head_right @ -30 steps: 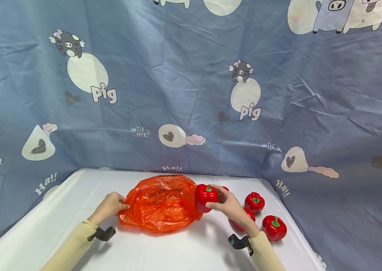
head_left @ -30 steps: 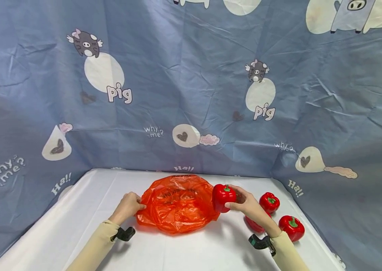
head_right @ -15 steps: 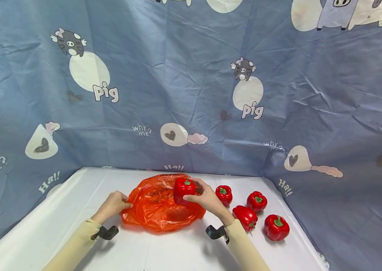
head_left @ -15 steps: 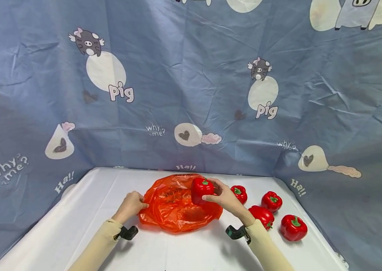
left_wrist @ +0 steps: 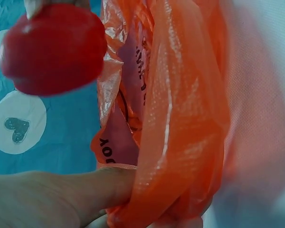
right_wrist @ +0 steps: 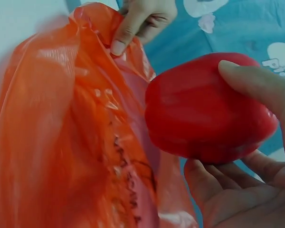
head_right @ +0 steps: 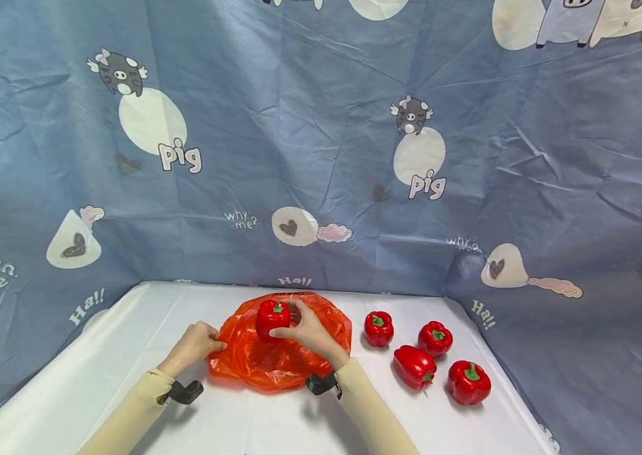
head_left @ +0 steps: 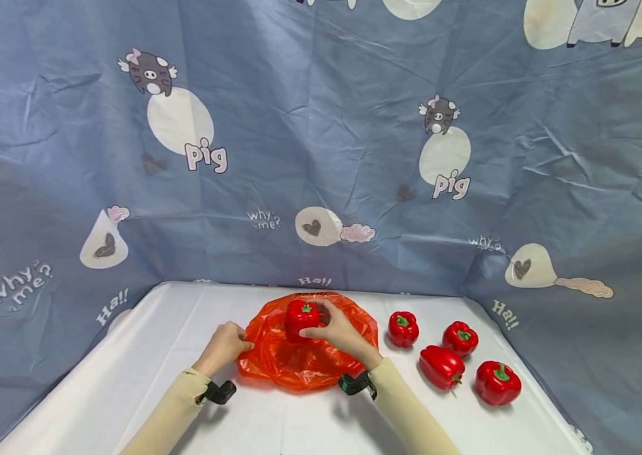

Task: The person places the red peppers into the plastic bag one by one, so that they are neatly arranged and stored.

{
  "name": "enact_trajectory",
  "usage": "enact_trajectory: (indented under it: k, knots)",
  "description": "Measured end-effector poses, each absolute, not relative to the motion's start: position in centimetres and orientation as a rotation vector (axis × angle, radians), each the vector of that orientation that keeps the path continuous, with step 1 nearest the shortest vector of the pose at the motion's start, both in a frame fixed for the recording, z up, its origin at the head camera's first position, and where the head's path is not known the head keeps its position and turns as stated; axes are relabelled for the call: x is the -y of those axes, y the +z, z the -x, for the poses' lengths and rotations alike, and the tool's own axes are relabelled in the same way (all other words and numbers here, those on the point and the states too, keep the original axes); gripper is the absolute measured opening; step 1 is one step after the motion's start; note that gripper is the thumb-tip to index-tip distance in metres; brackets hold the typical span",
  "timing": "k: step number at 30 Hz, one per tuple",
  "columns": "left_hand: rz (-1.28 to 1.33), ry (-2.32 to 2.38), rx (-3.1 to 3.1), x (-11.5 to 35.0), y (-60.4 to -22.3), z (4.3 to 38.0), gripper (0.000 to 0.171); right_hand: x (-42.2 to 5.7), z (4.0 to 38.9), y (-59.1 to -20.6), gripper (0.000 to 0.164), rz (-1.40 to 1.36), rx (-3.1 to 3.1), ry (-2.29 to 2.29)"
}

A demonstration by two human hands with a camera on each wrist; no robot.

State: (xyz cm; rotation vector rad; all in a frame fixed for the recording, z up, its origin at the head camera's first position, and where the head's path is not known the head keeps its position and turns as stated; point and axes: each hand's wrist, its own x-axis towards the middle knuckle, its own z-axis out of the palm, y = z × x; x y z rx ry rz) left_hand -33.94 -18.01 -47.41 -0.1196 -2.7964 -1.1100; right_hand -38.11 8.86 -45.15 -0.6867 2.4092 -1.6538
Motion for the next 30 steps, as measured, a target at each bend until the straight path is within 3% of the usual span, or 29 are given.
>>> enact_trajectory:
  k: [15,30]
  knots:
    - [0.144,-1.096,2.771,17.5,-47.5,34.0,0.047,-4.6,39.0,-48.2,0.069,0.727,-2.419,-1.625]
    - [0.144,-1.067,2.775,17.5,-47.7,33.8,0.048,-3.2,39.0,-49.7,0.070,0.680,-2.409,-1.666]
